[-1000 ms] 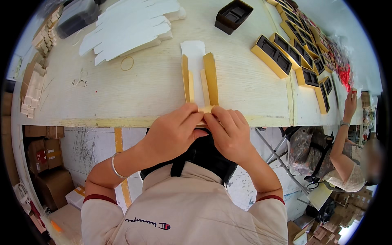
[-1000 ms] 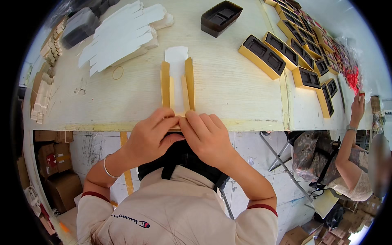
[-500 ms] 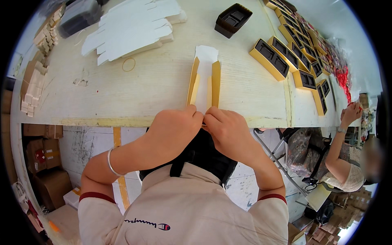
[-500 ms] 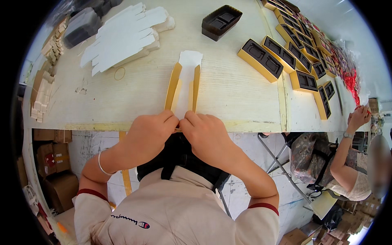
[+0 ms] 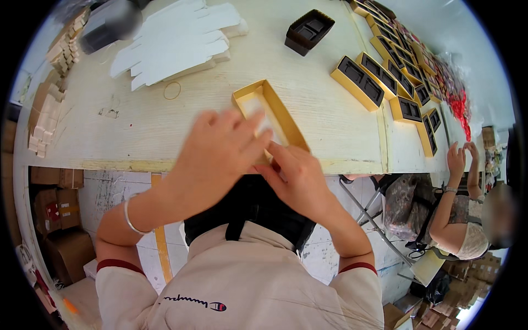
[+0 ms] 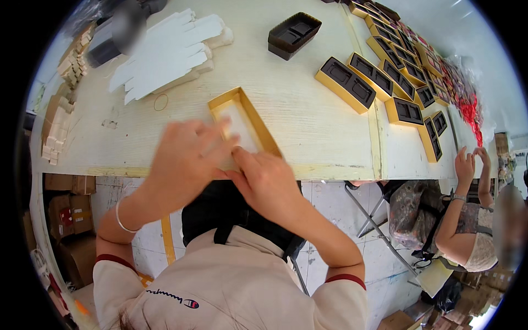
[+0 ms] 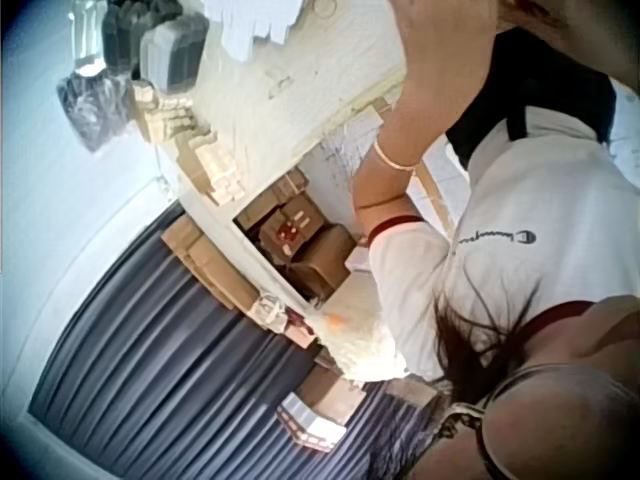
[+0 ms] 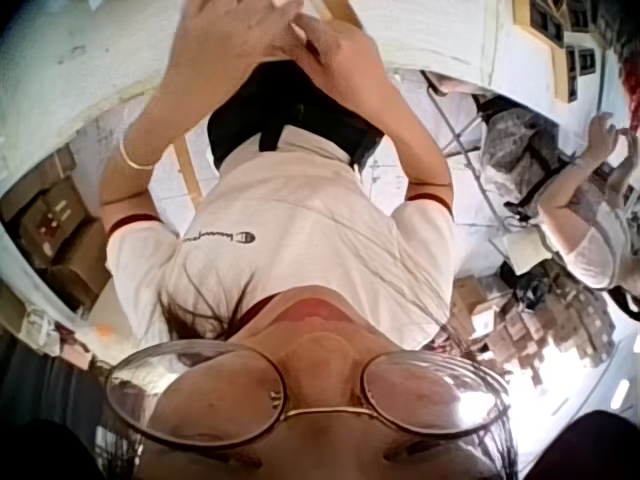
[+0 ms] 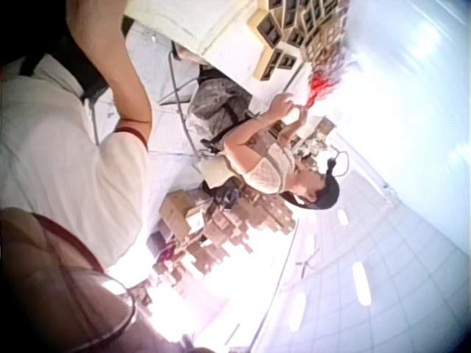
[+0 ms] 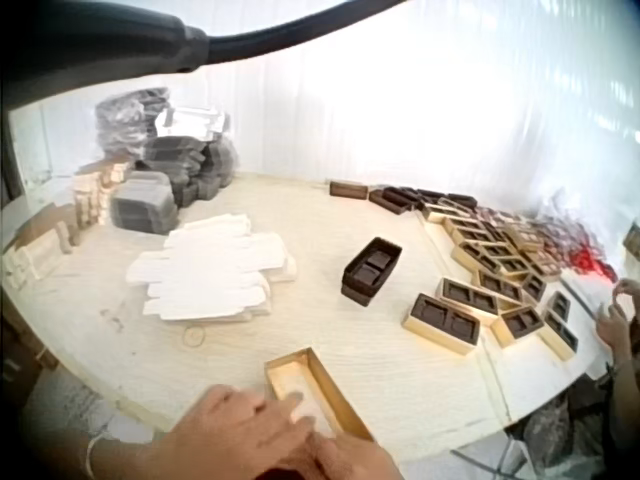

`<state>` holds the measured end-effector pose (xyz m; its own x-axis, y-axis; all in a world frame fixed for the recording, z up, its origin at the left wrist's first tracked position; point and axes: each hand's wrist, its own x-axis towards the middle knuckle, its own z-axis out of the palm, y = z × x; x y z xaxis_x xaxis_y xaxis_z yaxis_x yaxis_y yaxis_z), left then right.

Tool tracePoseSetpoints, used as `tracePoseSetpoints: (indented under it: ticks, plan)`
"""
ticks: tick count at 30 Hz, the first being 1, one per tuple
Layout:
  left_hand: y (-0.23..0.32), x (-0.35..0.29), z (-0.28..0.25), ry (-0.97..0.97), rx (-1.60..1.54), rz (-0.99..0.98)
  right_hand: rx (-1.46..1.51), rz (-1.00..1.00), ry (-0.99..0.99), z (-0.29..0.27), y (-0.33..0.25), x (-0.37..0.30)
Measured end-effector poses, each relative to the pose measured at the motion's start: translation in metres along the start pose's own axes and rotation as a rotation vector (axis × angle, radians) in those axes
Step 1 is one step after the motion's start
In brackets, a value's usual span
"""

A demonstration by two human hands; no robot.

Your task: The person folds flat white cardboard pieces into small rectangular boxes and inserts black plastic trays into them. The person repeats this process multiple times, stacking the finished boxes on the table.

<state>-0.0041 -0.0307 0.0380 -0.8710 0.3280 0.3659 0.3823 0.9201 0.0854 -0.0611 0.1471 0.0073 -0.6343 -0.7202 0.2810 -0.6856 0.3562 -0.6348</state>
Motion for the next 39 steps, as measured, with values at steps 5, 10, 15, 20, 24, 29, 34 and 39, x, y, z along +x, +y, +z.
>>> tracePoseSetpoints:
  ticks: [5,10,15,20,24,29,34,39]
  plan:
    - [-0.025,-0.013,0.02,-0.174,-0.524,0.006,0.14,-0.078,0.008,-0.034,-0.004,-0.007]
    - [-0.038,-0.009,0.025,-0.21,-0.696,0.021,0.083,-0.195,-0.217,-0.036,0.034,-0.004]
    - [-0.032,-0.007,0.027,-0.243,-0.79,-0.128,-0.036,-0.282,-0.133,-0.015,0.033,0.008]
    - [-0.003,-0.006,0.028,-0.117,-0.806,-0.359,-0.106,-0.243,-0.021,0.001,0.026,0.01]
    - [0.002,-0.006,0.038,0.015,-0.694,-0.275,0.047,-0.18,-0.057,-0.004,0.024,0.008]
    - [-0.005,-0.015,0.044,0.05,-0.734,-0.269,0.021,-0.113,-0.233,-0.019,0.017,-0.003]
    - [-0.009,-0.013,0.033,-0.057,-0.75,-0.285,-0.363,-0.484,0.014,-0.002,0.026,-0.018]
    - [-0.015,-0.012,0.03,-0.113,-0.826,-0.269,0.085,-0.426,0.087,0.006,0.036,-0.003]
